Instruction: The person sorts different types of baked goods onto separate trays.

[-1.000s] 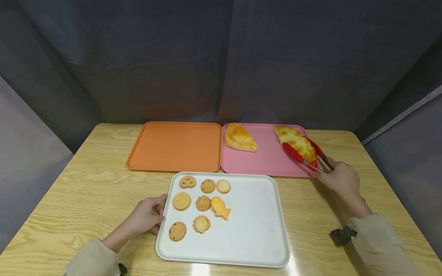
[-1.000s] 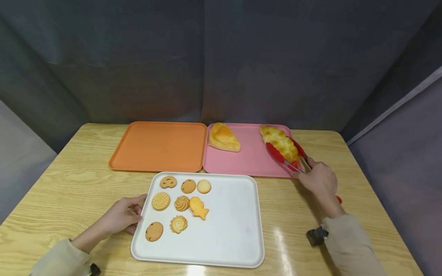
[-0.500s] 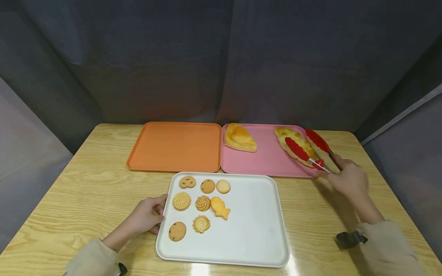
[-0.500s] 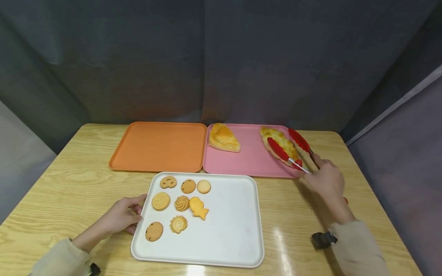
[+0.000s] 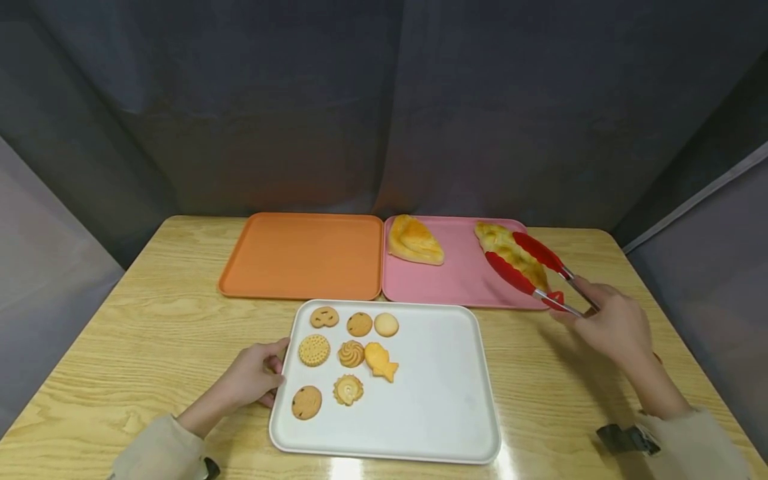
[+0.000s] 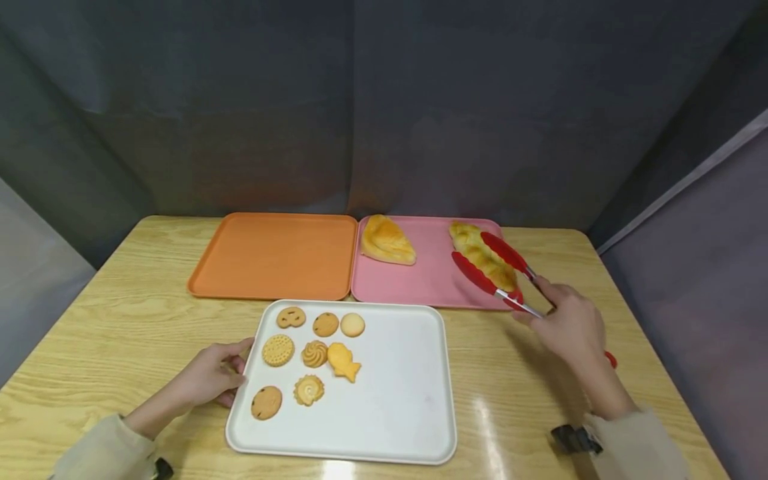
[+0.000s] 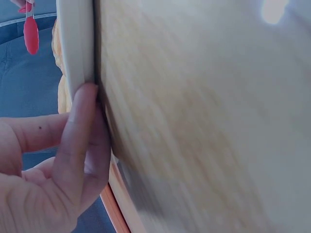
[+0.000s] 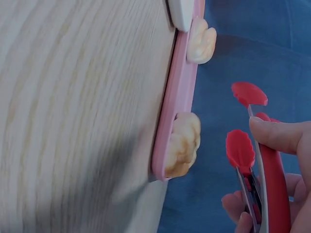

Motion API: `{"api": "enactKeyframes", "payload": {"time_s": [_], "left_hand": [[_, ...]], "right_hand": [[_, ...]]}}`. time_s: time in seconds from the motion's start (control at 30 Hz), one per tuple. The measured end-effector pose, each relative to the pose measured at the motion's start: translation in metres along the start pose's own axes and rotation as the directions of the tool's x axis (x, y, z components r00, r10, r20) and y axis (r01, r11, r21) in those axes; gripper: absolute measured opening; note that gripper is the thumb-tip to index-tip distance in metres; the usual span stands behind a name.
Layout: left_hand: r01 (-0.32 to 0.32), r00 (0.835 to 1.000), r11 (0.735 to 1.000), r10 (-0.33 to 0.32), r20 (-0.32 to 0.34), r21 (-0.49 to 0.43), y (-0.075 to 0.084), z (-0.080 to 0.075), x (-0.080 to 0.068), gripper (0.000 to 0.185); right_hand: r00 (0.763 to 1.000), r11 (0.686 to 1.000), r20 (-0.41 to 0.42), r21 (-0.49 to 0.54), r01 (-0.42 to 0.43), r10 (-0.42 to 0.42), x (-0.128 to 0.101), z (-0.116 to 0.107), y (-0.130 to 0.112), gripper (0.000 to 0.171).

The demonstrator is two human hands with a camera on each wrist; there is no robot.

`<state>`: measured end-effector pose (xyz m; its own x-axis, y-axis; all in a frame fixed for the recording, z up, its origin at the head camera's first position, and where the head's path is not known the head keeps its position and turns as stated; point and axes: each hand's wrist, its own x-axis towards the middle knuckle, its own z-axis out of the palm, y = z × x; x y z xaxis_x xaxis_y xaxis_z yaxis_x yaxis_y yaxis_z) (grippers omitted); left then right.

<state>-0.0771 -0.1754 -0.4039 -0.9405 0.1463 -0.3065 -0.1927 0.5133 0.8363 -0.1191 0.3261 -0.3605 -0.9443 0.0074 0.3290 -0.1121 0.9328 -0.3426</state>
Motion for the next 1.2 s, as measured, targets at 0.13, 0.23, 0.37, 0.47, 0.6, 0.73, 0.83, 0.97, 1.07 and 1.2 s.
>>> {"api": "enactKeyframes", "payload": {"time_s": [0.13, 0.23, 0.37, 0.47, 0.6, 0.73, 0.83, 0.97, 1.07, 1.2], "left_hand": [[-0.001, 1.0, 1.0, 0.001, 0.008, 0.001, 0.001, -0.001, -0.001, 0.063], [0.002, 1.0, 1.0, -0.002, 0.008, 0.003, 0.001, -0.001, -0.001, 0.063], [0.016, 1.0, 1.0, -0.016, 0.0, 0.004, 0.001, -0.001, 0.0, 0.063], [0.017, 1.0, 1.0, -0.017, -0.001, 0.006, 0.002, -0.001, 0.0, 0.063], [0.015, 1.0, 1.0, -0.014, -0.005, 0.015, 0.003, -0.001, 0.0, 0.063], [0.012, 1.0, 0.999, -0.012, -0.008, 0.03, 0.003, -0.001, 0.0, 0.062], [0.011, 1.0, 0.999, -0.011, -0.008, 0.033, 0.003, -0.001, 0.0, 0.062], [0.006, 1.0, 1.0, -0.006, -0.007, 0.031, 0.002, -0.001, -0.001, 0.062], [0.0, 1.0, 0.999, 0.0, -0.004, 0.036, 0.002, -0.001, -0.001, 0.062], [-0.003, 1.0, 0.999, 0.003, -0.003, 0.043, 0.001, 0.0, -0.001, 0.062]], "right_hand": [[0.999, 0.999, -0.007, -0.01, 0.035, -0.035, -0.005, -0.004, -0.005, 0.07], [0.997, 0.997, -0.012, -0.013, 0.07, -0.07, -0.009, -0.007, -0.01, 0.07], [0.993, 0.993, -0.006, -0.006, 0.116, -0.116, -0.013, -0.009, -0.018, 0.072], [0.988, 0.988, -0.006, -0.003, 0.151, -0.151, -0.017, -0.011, -0.025, 0.072], [0.981, 0.982, -0.03, 0.007, 0.19, -0.189, -0.023, -0.011, -0.036, 0.07], [0.977, 0.977, -0.04, 0.02, 0.212, -0.211, -0.028, -0.011, -0.045, 0.071], [0.977, 0.977, -0.019, 0.024, 0.211, -0.211, -0.031, -0.011, -0.05, 0.071], [0.98, 0.98, 0.02, 0.029, 0.197, -0.198, -0.034, -0.011, -0.055, 0.071], [0.979, 0.979, 0.038, 0.034, 0.2, -0.201, -0.037, -0.011, -0.06, 0.069], [0.971, 0.972, 0.049, 0.048, 0.231, -0.233, -0.042, -0.008, -0.068, 0.068]]}}
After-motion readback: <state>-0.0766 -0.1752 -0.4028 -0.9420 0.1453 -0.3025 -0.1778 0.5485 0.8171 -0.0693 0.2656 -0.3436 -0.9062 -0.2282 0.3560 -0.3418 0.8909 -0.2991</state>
